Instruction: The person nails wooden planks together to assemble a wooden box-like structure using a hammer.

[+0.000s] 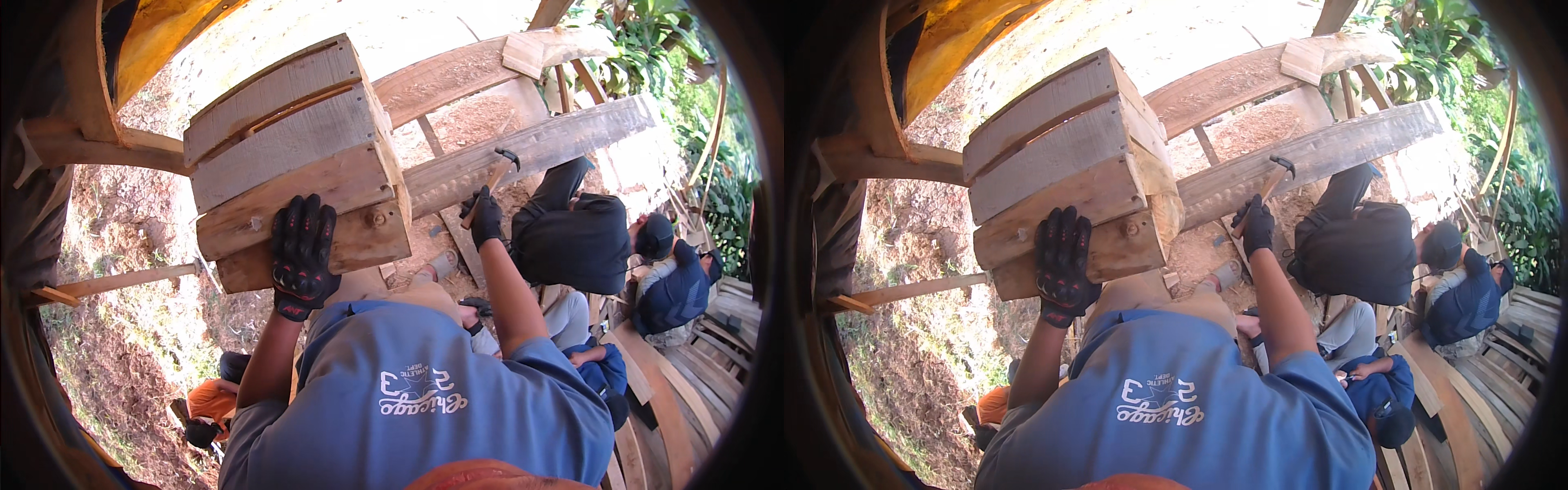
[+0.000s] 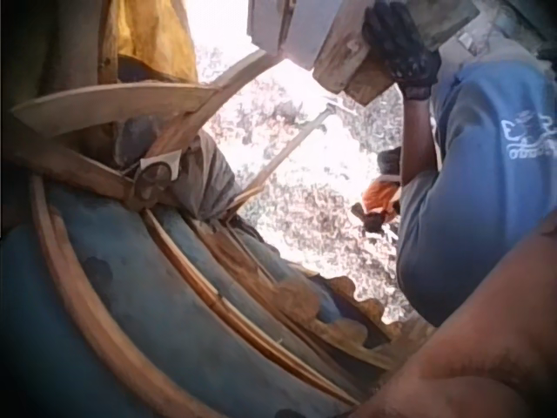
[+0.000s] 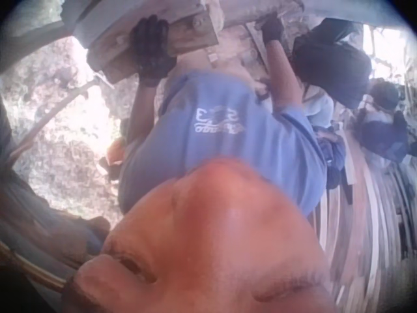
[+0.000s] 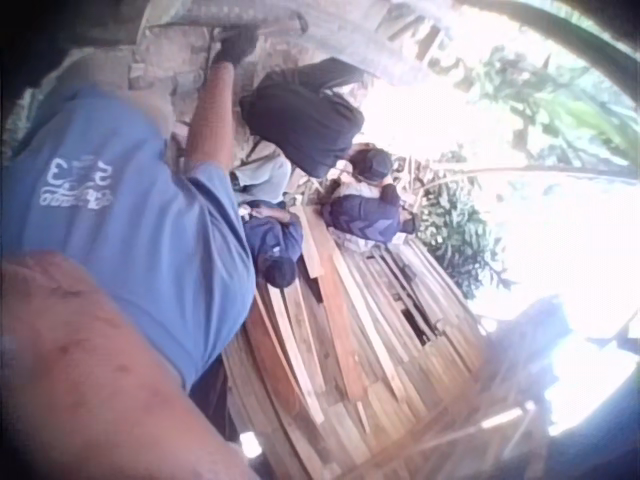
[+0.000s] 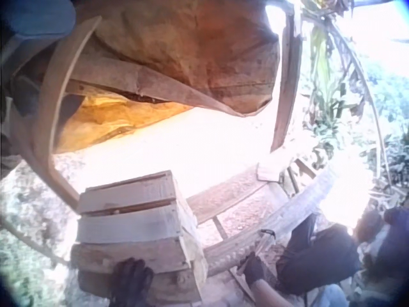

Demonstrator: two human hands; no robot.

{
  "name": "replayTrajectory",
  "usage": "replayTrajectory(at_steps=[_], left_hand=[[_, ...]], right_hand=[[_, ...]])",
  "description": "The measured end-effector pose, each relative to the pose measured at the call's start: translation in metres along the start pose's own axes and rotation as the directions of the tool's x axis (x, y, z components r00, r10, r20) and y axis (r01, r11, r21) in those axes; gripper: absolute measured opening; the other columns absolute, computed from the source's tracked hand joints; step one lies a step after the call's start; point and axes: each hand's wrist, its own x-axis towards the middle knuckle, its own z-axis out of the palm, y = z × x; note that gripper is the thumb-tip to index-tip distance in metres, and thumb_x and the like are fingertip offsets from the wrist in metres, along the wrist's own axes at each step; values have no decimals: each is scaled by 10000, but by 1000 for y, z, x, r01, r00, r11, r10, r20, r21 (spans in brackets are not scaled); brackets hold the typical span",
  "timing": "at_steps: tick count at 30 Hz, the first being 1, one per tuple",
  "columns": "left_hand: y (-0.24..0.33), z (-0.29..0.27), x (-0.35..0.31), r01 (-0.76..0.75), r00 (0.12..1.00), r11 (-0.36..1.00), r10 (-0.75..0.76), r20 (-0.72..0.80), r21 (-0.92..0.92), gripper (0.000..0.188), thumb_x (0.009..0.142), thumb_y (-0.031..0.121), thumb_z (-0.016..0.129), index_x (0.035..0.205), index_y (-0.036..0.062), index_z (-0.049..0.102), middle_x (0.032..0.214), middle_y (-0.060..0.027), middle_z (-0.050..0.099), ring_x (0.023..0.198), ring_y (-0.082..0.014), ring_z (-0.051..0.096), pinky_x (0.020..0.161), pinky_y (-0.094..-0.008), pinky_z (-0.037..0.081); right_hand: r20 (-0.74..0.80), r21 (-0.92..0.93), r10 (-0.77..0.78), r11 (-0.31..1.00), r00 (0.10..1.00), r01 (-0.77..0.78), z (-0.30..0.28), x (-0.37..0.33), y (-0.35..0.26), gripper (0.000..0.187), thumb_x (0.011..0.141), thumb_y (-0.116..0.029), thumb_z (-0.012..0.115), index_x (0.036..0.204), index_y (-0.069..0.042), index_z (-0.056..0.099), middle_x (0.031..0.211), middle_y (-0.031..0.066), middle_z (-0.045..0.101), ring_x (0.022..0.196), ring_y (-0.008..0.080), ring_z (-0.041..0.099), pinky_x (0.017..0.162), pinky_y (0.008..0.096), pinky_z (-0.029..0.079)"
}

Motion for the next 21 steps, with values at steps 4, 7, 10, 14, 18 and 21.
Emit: replayTrajectory(at_steps=[4, 7, 10, 14, 18, 21], left_hand=[[2, -5, 2, 10, 999, 996, -12, -33, -87, 846, 743, 183, 713, 1548, -3, 531, 1619, -249, 493, 1502, -474, 457, 1231, -648, 341], [-1, -6, 4, 2, 999, 995, -7, -54, -100, 853, 723, 173, 716, 1541, 6, 543, 1614, -240, 502, 1493, -464, 470, 1227, -643, 352], [-3, -7, 6, -11, 999, 995, 7, -43, -99, 833, 723, 188, 721, 1519, 2, 562, 1595, -234, 520, 1484, -466, 479, 1229, -643, 353], [-5, -3, 1, -11, 998, 993, 3, -68, -116, 834, 709, 177, 723, 1511, 4, 576, 1586, -226, 533, 1482, -463, 482, 1228, -640, 356], [-9, 0, -2, -44, 994, 986, 27, -104, -163, 844, 725, 157, 723, 1543, 19, 563, 1615, -217, 514, 1495, -453, 474, 1227, -642, 357], [-13, 0, -3, -85, 991, 983, 67, -113, -161, 821, 765, 249, 743, 1533, 12, 571, 1602, -232, 523, 1489, -465, 478, 1236, -660, 340]], right_hand=[[-78, -92, -4, 996, 997, -3, 20, 29, 9, 413, 1100, -418, 610, 1133, -7, 639, 969, 159, 740, 791, 280, 778, 618, 402, 667], [-74, -294, 59, 952, 996, -78, 26, 40, 14, 465, 1070, -427, 642, 1255, -1, 654, 1059, 171, 762, 844, 281, 801, 619, 379, 672], [-15, -516, 98, 852, 995, -92, 21, 43, 18, 468, 1056, -436, 662, 1283, -27, 652, 1042, 142, 772, 820, 257, 794, 623, 365, 649], [120, -568, 158, 820, 980, -63, 19, 19, 16, 432, 1047, -410, 659, 1278, -44, 669, 988, 120, 779, 782, 228, 779, 636, 356, 616], [70, -615, 225, 777, 972, -135, 0, -8, 31, 458, 1055, -410, 668, 1363, -73, 626, 1022, 116, 785, 791, 225, 765, 660, 369, 617], [86, -686, 246, 717, 965, -122, -3, -47, 42, 396, 1033, -383, 670, 1231, -40, 666, 973, 113, 769, 754, 193, 747, 642, 349, 581]])
